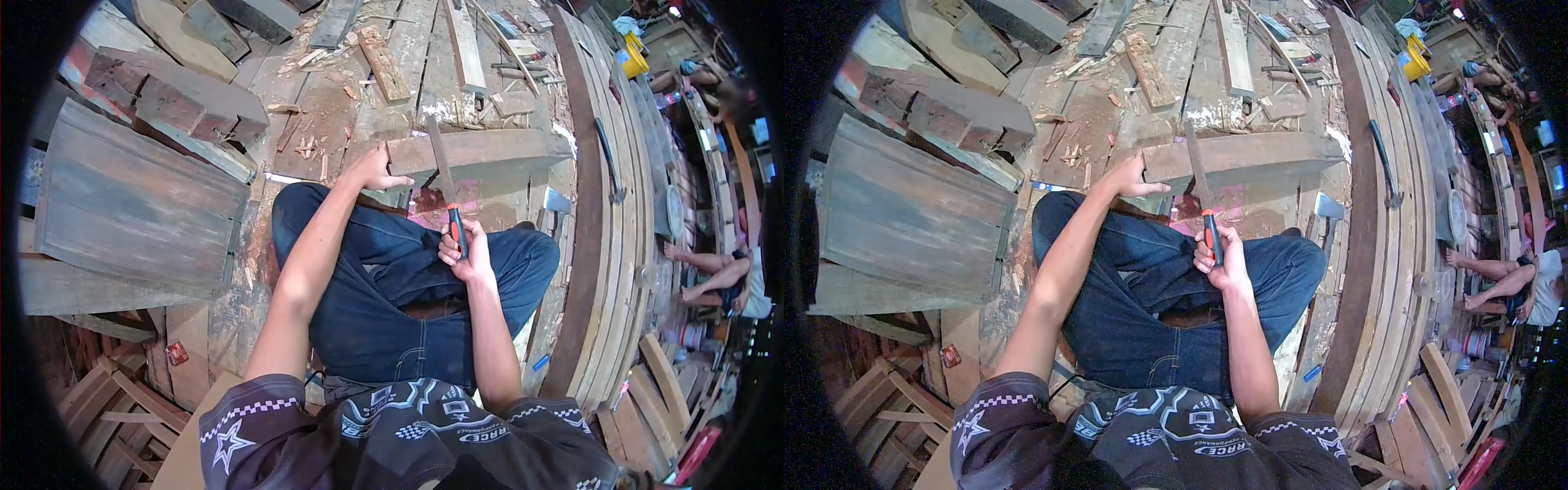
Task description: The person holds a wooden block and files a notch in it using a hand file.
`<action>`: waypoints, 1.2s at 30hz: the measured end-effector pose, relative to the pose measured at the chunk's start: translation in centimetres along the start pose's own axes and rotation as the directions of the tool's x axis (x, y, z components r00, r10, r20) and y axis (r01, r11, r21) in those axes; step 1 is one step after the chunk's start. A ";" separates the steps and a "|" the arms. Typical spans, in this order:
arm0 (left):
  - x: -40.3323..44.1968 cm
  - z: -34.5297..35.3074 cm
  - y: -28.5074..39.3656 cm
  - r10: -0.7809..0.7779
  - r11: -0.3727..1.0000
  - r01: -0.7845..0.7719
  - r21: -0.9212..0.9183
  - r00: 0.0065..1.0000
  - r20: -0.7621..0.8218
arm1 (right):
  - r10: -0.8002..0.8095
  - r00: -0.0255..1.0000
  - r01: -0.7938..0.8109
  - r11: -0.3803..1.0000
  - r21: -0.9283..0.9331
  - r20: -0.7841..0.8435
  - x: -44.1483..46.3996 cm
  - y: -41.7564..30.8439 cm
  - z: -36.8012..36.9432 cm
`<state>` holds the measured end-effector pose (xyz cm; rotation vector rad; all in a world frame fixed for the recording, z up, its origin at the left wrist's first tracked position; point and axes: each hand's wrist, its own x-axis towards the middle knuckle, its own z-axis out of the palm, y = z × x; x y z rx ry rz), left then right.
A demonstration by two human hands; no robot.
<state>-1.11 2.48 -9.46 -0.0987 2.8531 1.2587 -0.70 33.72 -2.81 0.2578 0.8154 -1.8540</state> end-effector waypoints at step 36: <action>0.0 0.4 0.0 -0.088 0.996 0.088 0.015 0.996 -0.023 | -0.532 0.825 -0.025 -0.369 -0.929 0.190 2.5 1.2 6.6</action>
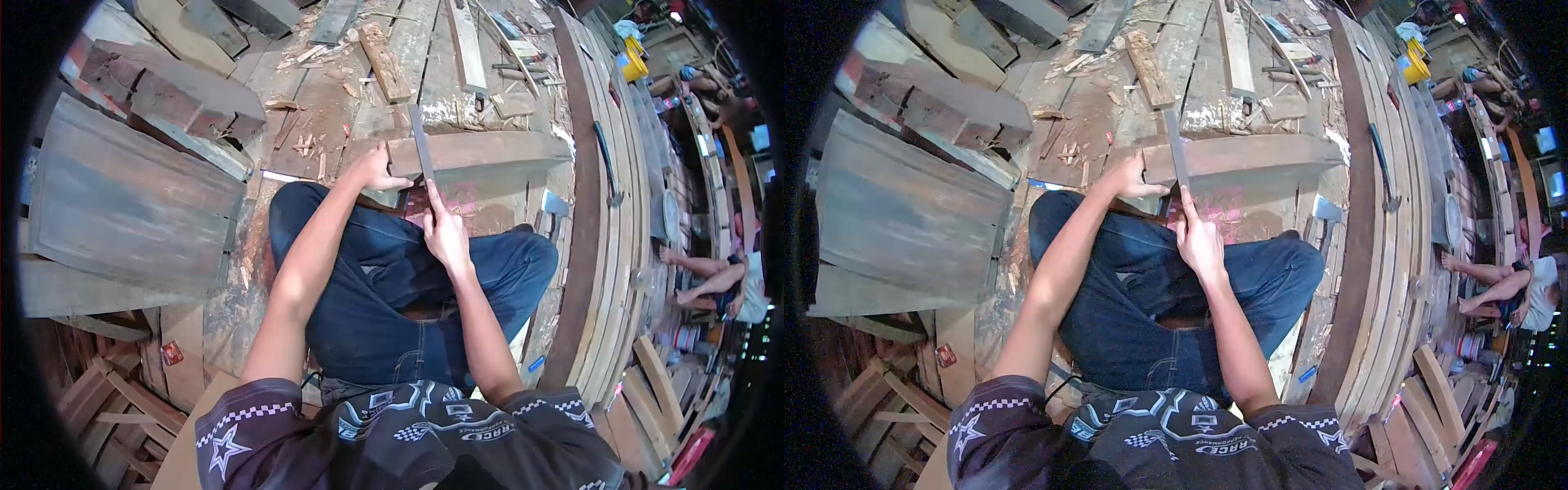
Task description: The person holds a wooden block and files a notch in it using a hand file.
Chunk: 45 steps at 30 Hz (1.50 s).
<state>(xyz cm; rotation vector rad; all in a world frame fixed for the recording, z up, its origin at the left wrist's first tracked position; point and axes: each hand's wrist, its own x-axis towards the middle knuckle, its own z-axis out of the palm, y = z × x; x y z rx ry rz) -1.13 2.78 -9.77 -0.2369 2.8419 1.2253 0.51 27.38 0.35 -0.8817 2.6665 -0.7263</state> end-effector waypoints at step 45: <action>1.5 0.4 0.3 -0.155 0.874 0.203 0.441 0.977 -0.144 | 0.060 0.997 -0.064 0.995 0.077 0.056 -8.4 2.3 -2.3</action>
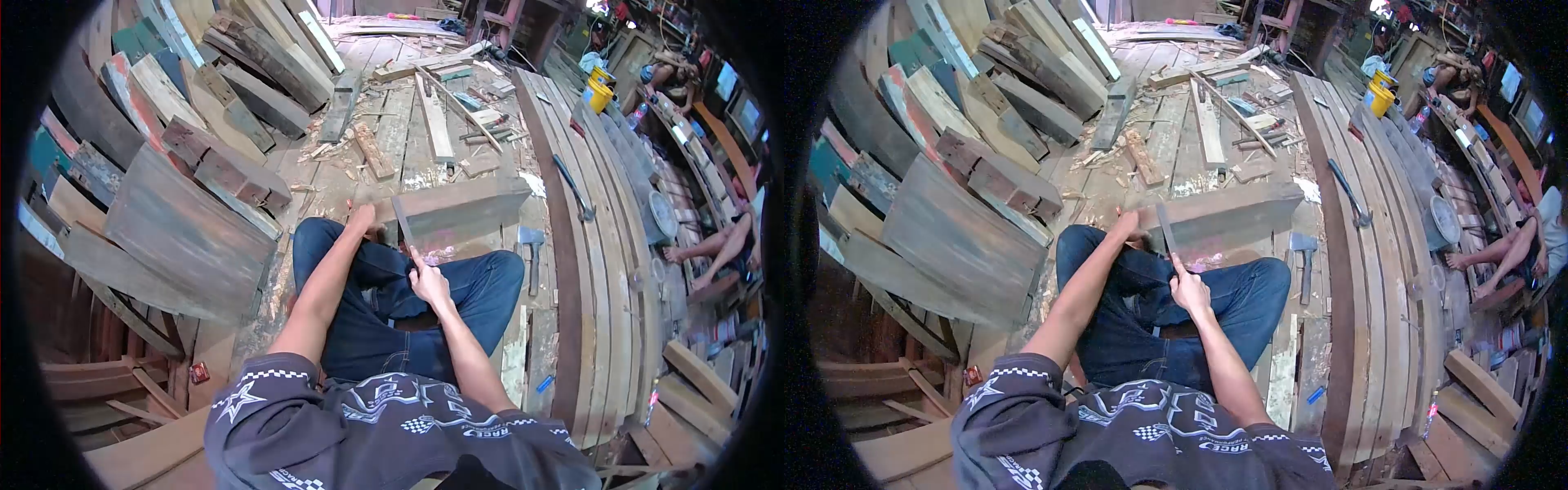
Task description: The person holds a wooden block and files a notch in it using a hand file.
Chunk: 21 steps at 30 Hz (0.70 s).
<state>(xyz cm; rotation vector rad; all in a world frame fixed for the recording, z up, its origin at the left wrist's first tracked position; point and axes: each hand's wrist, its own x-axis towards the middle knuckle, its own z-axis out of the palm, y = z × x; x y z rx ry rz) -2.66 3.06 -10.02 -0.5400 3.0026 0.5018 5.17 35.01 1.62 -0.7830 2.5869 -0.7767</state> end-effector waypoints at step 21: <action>-2.6 -3.1 0.6 0.117 0.900 -0.121 -0.420 0.992 -0.036 | 0.076 0.986 -0.008 0.911 0.412 -0.149 0.3 0.1 1.7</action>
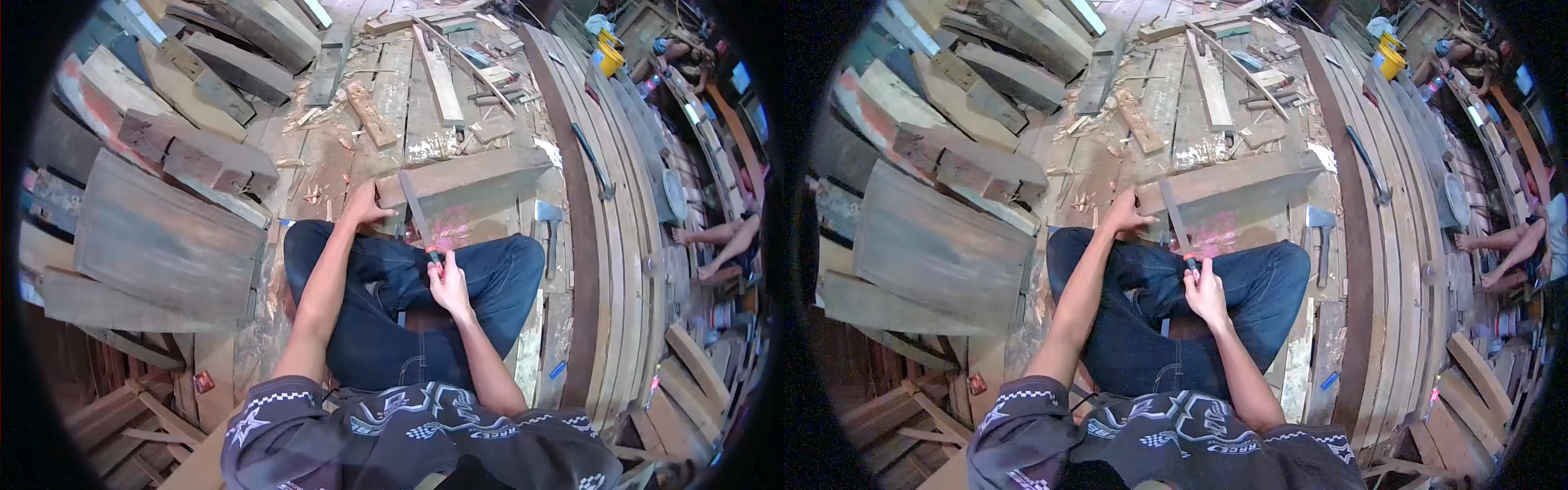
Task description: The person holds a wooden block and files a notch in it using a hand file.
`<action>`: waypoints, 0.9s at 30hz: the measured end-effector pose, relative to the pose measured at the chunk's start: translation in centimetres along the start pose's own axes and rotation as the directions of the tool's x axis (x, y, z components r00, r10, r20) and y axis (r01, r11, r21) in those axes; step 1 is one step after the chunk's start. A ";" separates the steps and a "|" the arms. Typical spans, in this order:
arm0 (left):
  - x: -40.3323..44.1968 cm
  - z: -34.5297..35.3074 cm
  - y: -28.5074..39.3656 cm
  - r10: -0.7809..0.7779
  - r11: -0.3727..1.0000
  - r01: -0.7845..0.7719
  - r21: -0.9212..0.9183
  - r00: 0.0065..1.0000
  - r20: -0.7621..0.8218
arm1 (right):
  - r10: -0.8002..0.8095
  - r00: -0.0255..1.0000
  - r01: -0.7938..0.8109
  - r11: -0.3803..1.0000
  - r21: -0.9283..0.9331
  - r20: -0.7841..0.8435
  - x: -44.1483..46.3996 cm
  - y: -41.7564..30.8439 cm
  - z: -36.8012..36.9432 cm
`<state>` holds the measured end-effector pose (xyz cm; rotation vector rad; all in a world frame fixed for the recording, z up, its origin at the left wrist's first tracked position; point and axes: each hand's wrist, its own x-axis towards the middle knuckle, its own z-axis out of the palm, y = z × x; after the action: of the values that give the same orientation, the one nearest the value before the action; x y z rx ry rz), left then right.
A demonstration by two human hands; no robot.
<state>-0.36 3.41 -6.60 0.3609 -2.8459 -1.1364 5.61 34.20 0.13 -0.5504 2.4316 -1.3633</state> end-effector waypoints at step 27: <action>0.3 -0.9 0.7 -0.042 0.998 0.050 -0.049 0.989 0.139 | 0.123 0.978 -0.026 0.874 -0.485 0.169 9.4 -1.2 4.0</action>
<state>-0.66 3.28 -5.49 0.3604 -2.9325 -1.2911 -0.68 26.26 -1.56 -0.6580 2.5894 -0.6235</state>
